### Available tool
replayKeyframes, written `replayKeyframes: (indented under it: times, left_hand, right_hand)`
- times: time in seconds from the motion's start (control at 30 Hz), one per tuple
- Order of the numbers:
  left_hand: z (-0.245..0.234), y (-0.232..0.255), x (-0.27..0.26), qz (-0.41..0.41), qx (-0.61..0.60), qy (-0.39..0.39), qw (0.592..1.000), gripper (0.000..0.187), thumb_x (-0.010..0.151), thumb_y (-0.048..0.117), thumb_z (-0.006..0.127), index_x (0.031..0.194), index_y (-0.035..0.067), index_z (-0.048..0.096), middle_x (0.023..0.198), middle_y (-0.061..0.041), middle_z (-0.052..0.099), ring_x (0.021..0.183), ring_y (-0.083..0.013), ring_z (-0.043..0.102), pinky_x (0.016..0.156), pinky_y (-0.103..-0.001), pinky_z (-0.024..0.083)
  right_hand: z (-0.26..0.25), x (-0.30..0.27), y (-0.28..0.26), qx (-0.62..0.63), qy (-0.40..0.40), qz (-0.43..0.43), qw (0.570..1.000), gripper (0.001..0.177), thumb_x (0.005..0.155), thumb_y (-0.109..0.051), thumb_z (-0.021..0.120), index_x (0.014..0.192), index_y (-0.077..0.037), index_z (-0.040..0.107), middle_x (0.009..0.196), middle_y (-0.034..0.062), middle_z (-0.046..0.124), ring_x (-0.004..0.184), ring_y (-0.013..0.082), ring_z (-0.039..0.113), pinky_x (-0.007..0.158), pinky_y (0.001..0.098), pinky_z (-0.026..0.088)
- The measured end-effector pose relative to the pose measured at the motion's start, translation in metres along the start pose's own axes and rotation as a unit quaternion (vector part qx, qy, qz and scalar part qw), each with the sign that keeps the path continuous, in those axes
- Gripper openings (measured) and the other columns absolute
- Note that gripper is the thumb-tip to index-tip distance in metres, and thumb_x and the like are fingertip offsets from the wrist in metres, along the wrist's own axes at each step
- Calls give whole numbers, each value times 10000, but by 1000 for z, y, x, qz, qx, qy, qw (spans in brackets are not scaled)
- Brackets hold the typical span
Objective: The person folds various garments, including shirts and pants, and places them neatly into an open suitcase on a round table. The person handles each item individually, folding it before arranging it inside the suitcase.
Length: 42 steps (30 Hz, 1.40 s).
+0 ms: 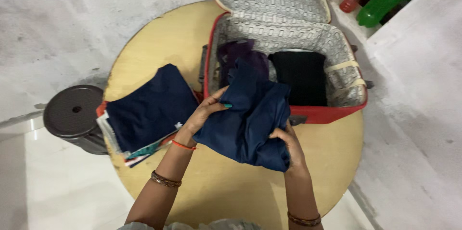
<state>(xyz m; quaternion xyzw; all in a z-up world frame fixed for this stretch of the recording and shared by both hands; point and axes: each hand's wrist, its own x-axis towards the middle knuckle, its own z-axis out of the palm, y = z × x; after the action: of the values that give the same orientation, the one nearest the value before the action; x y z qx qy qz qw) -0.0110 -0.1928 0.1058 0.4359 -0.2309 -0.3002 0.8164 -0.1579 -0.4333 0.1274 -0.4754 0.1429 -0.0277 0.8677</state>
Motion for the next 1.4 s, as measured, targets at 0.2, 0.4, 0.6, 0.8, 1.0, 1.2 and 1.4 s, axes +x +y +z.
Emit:
replayKeyframes:
  times: [0.2, 0.4, 0.6, 0.8, 1.0, 1.2, 1.4]
  left_hand:
    - [60, -34, 41, -11, -14, -12, 1000, 641, 922, -18, 530, 1553, 29, 423, 1466, -77, 572, 1268, -161, 589, 1081, -297, 465]
    - [106, -70, 82, -11, -11, -22, 1000, 666, 924, -20, 538, 1572, 19, 390, 1498, -74, 540, 1308, -157, 560, 1119, -298, 447]
    - [129, -92, 121, -43, 19, -3, 999, 677, 921, -2, 537, 1581, 57, 395, 1446, -72, 571, 1221, -149, 590, 1053, -294, 482]
    - [137, -96, 168, -32, 14, 0, 999, 679, 914, -3, 566, 1575, 36, 417, 1368, -95, 626, 1180, -161, 612, 1030, -286, 489]
    - [141, -77, 229, -64, -58, 96, 992, 678, 899, 24, 567, 1558, 78, 419, 1255, -151, 663, 1039, -221, 692, 913, -329, 572]
    - [134, -58, 293, -9, -163, 97, 982, 636, 935, 36, 569, 1545, 37, 390, 1185, -199, 670, 993, -290, 706, 879, -413, 607]
    - [105, -82, 343, -39, -197, 194, 960, 708, 902, 73, 575, 1537, 154, 273, 1177, -173, 658, 979, -280, 682, 860, -443, 605]
  right_hand:
    - [-74, 4, -26, 21, -22, -27, 999, 692, 757, 48, 558, 1447, 9, 525, 1180, 112, 656, 1007, 223, 641, 922, 328, 525]
    - [-137, 10, -50, 37, -12, -26, 999, 706, 748, 47, 531, 1451, -21, 511, 1210, 110, 662, 1043, 234, 655, 930, 335, 530]
    - [-171, 18, -78, 40, 4, -32, 999, 717, 734, 45, 537, 1449, -11, 501, 1244, 114, 656, 1092, 251, 653, 970, 340, 526]
    - [-222, 61, -109, -59, -2, -37, 998, 651, 748, -23, 567, 1398, -21, 547, 1226, 85, 660, 1068, 209, 656, 948, 306, 520]
    - [-296, 167, -154, -118, 38, -69, 990, 236, 857, -104, 634, 1073, -14, 662, 1004, 86, 653, 906, 207, 642, 826, 322, 526]
    - [-322, 274, -211, -61, -32, -142, 987, 150, 871, -99, 646, 994, -24, 687, 989, 90, 672, 919, 200, 649, 874, 301, 539]
    - [-317, 343, -223, -39, -119, -185, 975, 86, 885, -93, 658, 915, -33, 711, 974, 94, 691, 932, 192, 656, 923, 281, 552]
